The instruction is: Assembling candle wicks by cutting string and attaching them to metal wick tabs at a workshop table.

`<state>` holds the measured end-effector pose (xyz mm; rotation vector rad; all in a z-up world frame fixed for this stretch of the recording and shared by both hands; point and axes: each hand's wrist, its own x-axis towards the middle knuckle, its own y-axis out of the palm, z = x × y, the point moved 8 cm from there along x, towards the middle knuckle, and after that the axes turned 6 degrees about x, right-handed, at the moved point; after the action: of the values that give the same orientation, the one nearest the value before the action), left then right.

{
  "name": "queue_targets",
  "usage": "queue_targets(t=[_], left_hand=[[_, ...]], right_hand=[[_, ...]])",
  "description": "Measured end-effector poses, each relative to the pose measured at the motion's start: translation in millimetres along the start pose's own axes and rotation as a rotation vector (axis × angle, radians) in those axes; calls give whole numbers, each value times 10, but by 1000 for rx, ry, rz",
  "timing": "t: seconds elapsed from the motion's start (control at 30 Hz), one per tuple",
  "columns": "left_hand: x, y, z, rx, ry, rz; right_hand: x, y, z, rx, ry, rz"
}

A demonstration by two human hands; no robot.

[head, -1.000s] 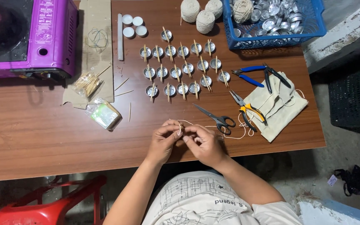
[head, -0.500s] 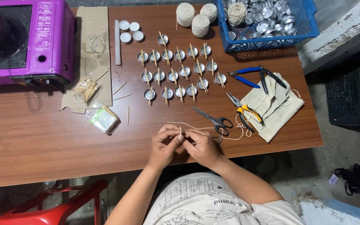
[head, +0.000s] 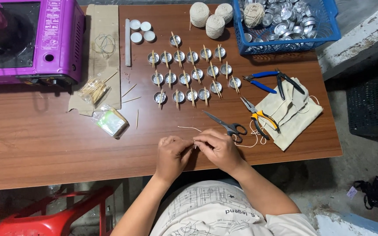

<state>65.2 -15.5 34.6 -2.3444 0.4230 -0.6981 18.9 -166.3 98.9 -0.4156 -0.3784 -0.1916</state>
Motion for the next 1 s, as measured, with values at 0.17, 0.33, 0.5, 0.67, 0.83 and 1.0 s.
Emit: queue_targets(t=[0.17,0.33,0.5,0.67,0.83,1.0], left_hand=[[13,-28,-13,7,-17,-10],[22,-18,-7,17,-17,4],[13,-1,-8,60,5,5],[13,37,-9,57,24,11],[13,29,5,67,31,1],[54,20,-26,50,3,82]], right_hand=[[-28,28,-107,-3,26,16],[-38,46,-130,-5,30,24],[-18,46,-111,-3,29,88],[-24,76,-154,-11,14,107],[-17,105,-119,-49,-26,124],[-30,71,-136,9,10,62]])
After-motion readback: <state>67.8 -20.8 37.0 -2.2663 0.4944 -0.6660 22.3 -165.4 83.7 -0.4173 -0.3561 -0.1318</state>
